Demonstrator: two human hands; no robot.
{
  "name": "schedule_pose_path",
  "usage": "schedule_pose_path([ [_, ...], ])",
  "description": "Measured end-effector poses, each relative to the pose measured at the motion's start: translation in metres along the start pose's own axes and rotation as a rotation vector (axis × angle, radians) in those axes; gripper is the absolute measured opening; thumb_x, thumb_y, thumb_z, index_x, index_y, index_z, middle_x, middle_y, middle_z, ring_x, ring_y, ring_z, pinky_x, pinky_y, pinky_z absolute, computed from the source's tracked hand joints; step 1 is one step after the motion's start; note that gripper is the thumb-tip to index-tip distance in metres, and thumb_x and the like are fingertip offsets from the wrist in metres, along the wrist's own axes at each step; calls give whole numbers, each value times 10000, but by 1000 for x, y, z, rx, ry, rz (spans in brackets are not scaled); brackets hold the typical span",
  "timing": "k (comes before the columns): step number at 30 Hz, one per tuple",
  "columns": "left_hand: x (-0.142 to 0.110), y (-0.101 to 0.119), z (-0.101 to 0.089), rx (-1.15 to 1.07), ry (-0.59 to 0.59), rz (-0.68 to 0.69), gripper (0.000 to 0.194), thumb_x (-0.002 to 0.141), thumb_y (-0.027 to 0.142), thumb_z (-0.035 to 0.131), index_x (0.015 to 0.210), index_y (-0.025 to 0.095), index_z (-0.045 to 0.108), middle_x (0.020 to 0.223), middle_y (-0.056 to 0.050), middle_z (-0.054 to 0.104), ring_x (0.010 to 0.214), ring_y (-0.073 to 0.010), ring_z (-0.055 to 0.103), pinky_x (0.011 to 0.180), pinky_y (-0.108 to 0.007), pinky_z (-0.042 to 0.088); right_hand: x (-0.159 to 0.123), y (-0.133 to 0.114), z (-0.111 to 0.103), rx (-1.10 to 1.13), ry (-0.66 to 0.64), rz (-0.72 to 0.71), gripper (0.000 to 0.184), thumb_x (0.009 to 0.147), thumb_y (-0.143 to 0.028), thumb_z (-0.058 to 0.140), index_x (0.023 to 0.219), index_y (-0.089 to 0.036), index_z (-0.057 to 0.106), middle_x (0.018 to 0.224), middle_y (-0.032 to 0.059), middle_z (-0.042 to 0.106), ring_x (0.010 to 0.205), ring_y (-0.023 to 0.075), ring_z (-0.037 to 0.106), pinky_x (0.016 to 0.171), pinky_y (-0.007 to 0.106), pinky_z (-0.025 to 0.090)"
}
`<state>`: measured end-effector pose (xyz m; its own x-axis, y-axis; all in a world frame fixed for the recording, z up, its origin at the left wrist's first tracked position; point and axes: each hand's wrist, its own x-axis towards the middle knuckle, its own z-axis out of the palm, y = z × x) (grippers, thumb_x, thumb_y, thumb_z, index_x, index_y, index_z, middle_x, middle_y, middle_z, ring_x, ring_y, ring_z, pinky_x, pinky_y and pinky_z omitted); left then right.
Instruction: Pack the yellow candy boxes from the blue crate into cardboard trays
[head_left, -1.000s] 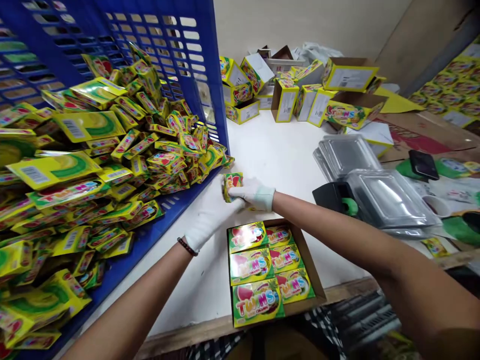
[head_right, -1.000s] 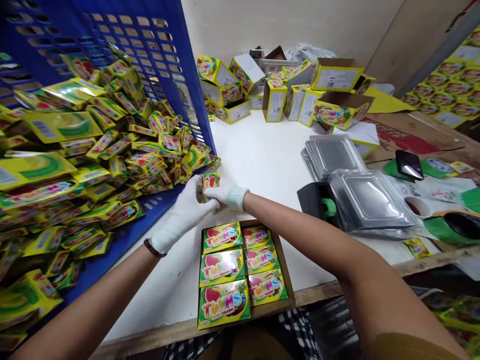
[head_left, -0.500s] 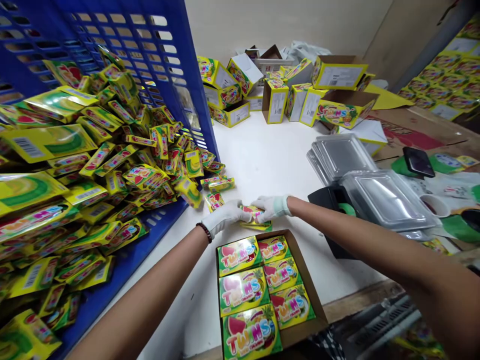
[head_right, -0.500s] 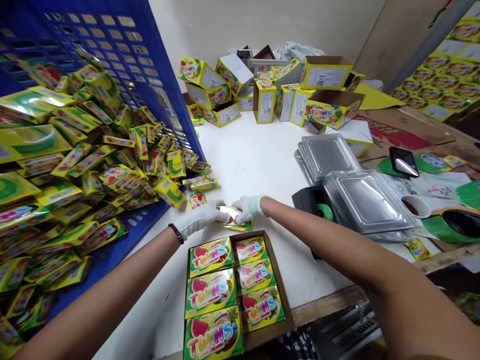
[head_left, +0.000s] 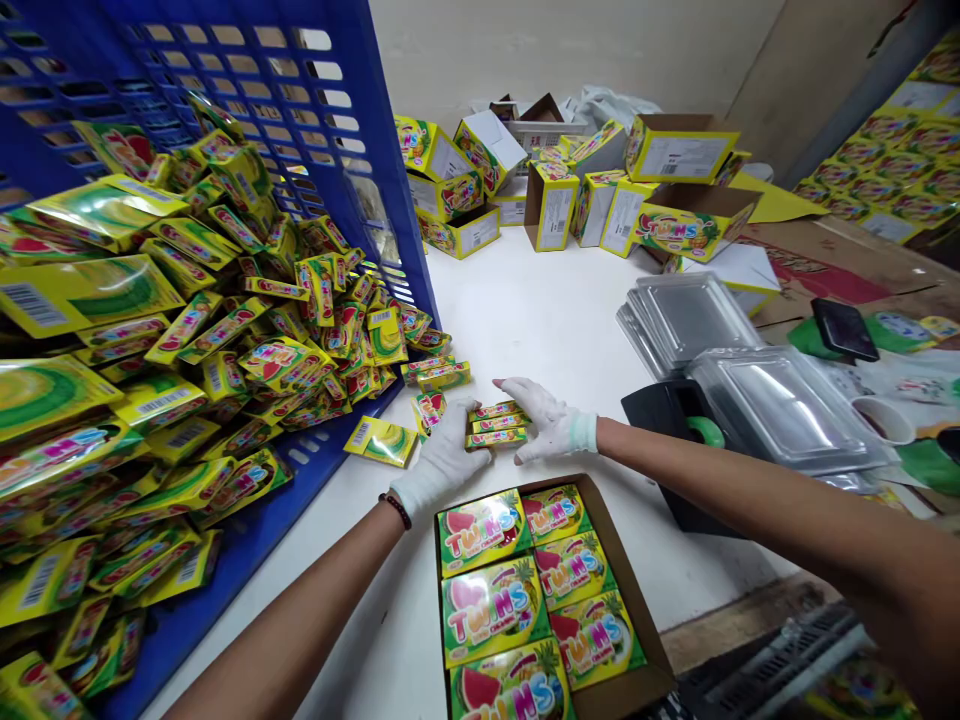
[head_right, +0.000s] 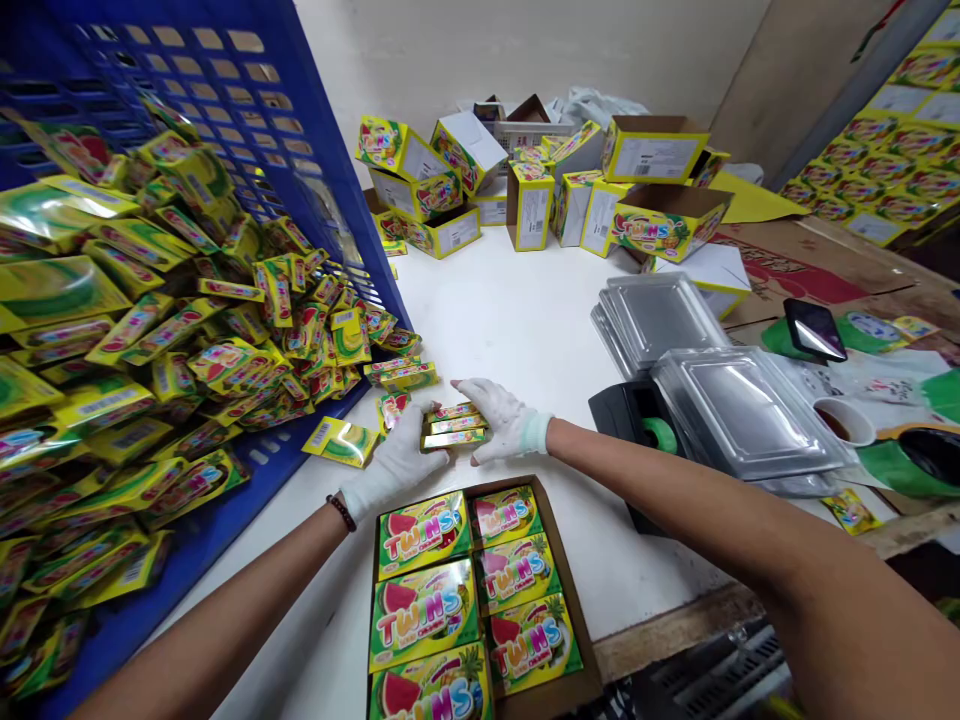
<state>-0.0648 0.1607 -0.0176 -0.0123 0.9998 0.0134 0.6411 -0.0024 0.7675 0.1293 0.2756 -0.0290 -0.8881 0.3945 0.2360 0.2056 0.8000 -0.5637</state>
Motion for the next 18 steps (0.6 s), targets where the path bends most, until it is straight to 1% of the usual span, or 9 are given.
schedule_pose_path([
  [2,2,-6,8,-6,29,77,779,676,225,670,1382,157,347,1409,-143,463,1337,-279,441,1153,-446,342,-6,14,15,80,72,-41,1286,558,-513,853,1538,-178,92,1508,225,258,1417,382,274,1157,553,276],
  [5,9,-14,24,-30,100,179,878,680,195,655,1463,157,263,1451,-158,420,1363,-284,423,1166,-453,339,-9,23,31,115,159,2,1216,624,-551,818,1527,-177,95,1507,216,233,1441,363,234,1176,531,266],
  [8,17,-22,36,-42,164,189,883,685,218,673,1466,154,264,1421,-163,444,1331,-287,459,1152,-459,364,-5,19,30,80,154,15,961,773,-529,699,1491,-140,193,1444,219,329,1375,337,335,1132,519,335],
  [10,20,-24,39,-27,171,193,848,711,255,681,1453,150,285,1415,-168,455,1337,-292,457,1157,-469,357,2,10,20,-24,43,16,779,831,-503,627,1423,-101,320,1334,218,449,1241,331,458,1053,519,404],
  [12,20,-24,35,-3,138,215,816,737,266,670,1451,142,294,1437,-173,446,1369,-293,428,1177,-471,328,12,-2,9,-196,-107,48,651,823,-476,626,1316,-87,453,1210,201,544,1103,335,531,978,516,436],
  [14,19,-20,24,21,49,216,844,737,239,655,1477,121,266,1485,-183,402,1412,-290,381,1202,-451,293,24,-17,2,-349,-230,107,583,790,-440,656,1233,-85,522,1149,196,589,1026,343,566,929,500,443],
  [15,17,-16,17,30,4,185,882,728,227,655,1495,108,237,1512,-191,371,1432,-293,354,1209,-438,281,30,-24,0,-387,-273,145,560,779,-425,665,1210,-90,538,1141,193,602,1004,340,580,906,480,449],
  [17,8,-4,-2,51,-33,74,952,711,218,656,1524,89,178,1559,-197,306,1466,-303,294,1218,-429,263,39,-36,-5,-368,-315,243,522,777,-431,670,1179,-118,556,1123,170,623,949,306,609,846,413,466],
  [18,0,6,-12,69,-8,23,944,718,229,649,1526,89,181,1569,-191,297,1474,-305,278,1220,-434,258,40,-42,-11,-321,-303,299,503,778,-443,672,1161,-135,562,1111,151,633,923,281,617,817,378,471],
])
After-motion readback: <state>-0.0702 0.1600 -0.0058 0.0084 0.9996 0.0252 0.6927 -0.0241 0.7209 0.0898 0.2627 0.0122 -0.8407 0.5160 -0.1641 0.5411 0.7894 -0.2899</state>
